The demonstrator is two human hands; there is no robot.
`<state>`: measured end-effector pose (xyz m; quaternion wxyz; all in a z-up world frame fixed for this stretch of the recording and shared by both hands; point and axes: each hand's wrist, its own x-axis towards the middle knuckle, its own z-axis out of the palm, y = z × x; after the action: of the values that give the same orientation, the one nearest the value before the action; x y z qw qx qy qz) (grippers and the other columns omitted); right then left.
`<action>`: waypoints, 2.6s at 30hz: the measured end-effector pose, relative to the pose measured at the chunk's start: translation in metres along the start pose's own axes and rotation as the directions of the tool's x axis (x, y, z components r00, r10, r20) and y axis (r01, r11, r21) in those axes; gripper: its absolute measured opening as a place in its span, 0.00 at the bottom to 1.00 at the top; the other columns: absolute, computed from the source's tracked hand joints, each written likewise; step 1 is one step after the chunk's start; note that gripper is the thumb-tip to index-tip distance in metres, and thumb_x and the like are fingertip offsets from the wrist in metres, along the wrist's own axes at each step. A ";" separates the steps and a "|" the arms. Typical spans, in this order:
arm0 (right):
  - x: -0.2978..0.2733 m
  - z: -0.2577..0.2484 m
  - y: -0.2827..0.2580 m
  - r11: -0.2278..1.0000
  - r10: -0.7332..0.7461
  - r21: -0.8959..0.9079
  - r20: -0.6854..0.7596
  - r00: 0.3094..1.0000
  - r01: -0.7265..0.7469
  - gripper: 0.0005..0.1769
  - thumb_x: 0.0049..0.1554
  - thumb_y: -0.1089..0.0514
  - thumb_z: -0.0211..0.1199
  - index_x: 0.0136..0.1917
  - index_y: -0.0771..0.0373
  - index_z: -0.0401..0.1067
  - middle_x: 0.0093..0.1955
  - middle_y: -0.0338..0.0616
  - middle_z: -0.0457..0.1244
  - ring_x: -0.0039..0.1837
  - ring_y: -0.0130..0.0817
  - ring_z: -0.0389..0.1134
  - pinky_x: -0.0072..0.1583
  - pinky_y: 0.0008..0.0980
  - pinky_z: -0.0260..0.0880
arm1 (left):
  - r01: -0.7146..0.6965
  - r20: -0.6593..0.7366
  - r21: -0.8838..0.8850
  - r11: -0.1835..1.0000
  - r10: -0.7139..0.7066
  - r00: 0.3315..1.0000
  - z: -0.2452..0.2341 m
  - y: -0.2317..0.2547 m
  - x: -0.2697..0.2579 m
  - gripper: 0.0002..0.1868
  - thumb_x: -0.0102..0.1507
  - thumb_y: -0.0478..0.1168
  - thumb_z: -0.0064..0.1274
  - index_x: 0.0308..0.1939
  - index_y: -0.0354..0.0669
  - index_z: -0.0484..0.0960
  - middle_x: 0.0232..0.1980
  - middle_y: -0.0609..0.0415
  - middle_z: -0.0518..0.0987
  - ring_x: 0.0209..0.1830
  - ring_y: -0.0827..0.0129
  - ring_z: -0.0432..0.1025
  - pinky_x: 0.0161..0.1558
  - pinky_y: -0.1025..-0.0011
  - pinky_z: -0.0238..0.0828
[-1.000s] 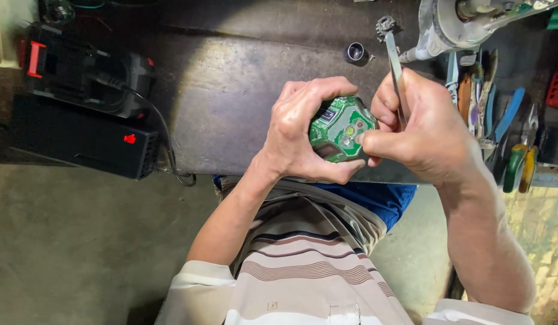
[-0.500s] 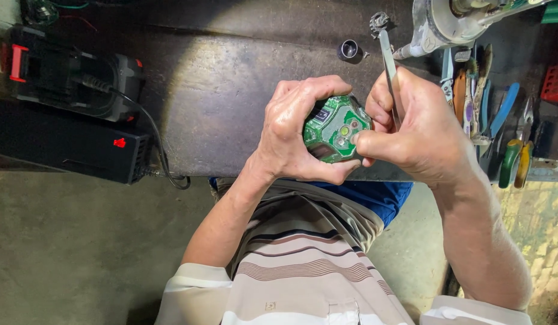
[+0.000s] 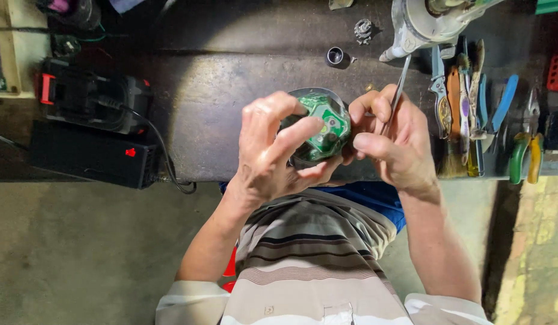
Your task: The person uses tweezers to manipulate small components on a green circuit board attached to a device. They then use a brush to clean the surface and a screwdriver to adjust parts on the device.
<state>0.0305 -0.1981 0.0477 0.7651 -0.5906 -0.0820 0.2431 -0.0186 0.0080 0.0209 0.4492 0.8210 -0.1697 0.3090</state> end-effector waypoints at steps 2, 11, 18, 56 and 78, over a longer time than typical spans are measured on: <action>-0.004 -0.005 0.017 0.995 -0.093 0.034 -0.025 0.995 0.094 0.24 0.54 0.70 0.65 0.49 0.53 0.51 0.53 0.47 0.59 0.40 0.33 0.66 0.40 0.30 0.78 | -0.036 0.078 0.014 0.999 0.035 0.996 -0.008 0.003 -0.002 0.25 0.64 0.49 0.67 0.57 0.43 0.72 0.56 0.40 0.73 0.56 0.50 0.71 0.59 0.55 0.72; -0.014 0.012 0.068 0.934 -0.359 -0.073 -0.180 0.916 0.351 0.29 0.52 0.64 0.73 0.42 0.53 0.50 0.49 0.44 0.58 0.48 0.30 0.63 0.46 0.27 0.68 | -0.059 0.185 0.045 0.997 0.050 0.981 -0.014 0.006 -0.009 0.10 0.66 0.37 0.56 0.48 0.37 0.76 0.69 0.27 0.67 0.69 0.32 0.70 0.68 0.42 0.71; -0.010 0.010 0.088 0.847 -0.526 -0.037 -0.202 0.826 0.530 0.27 0.54 0.74 0.73 0.38 0.61 0.52 0.51 0.58 0.61 0.43 0.36 0.67 0.45 0.33 0.75 | -0.058 0.003 0.162 0.985 0.058 0.998 0.002 0.018 -0.012 0.13 0.62 0.32 0.54 0.51 0.47 0.81 0.68 0.30 0.71 0.68 0.35 0.70 0.62 0.43 0.75; -0.008 0.012 0.077 0.848 -0.524 -0.247 -0.258 0.812 0.469 0.29 0.51 0.65 0.80 0.30 0.60 0.55 0.47 0.49 0.68 0.36 0.34 0.72 0.39 0.27 0.71 | -0.085 0.081 0.261 0.961 0.066 0.994 -0.003 0.010 -0.010 0.13 0.58 0.37 0.58 0.47 0.47 0.81 0.63 0.30 0.72 0.62 0.33 0.73 0.60 0.49 0.74; -0.008 0.011 0.075 0.858 -0.509 -0.234 -0.259 0.821 0.458 0.30 0.51 0.66 0.80 0.30 0.60 0.55 0.47 0.49 0.68 0.35 0.33 0.71 0.39 0.26 0.72 | -0.057 0.031 0.282 0.958 0.050 0.998 0.003 0.010 -0.016 0.13 0.56 0.37 0.56 0.46 0.47 0.80 0.63 0.30 0.72 0.63 0.38 0.72 0.62 0.50 0.74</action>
<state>-0.0013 -0.1785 -0.0184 0.7544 -0.6409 -0.1269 -0.0632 -0.0347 0.0006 0.0155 0.3170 0.8753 -0.1513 0.3324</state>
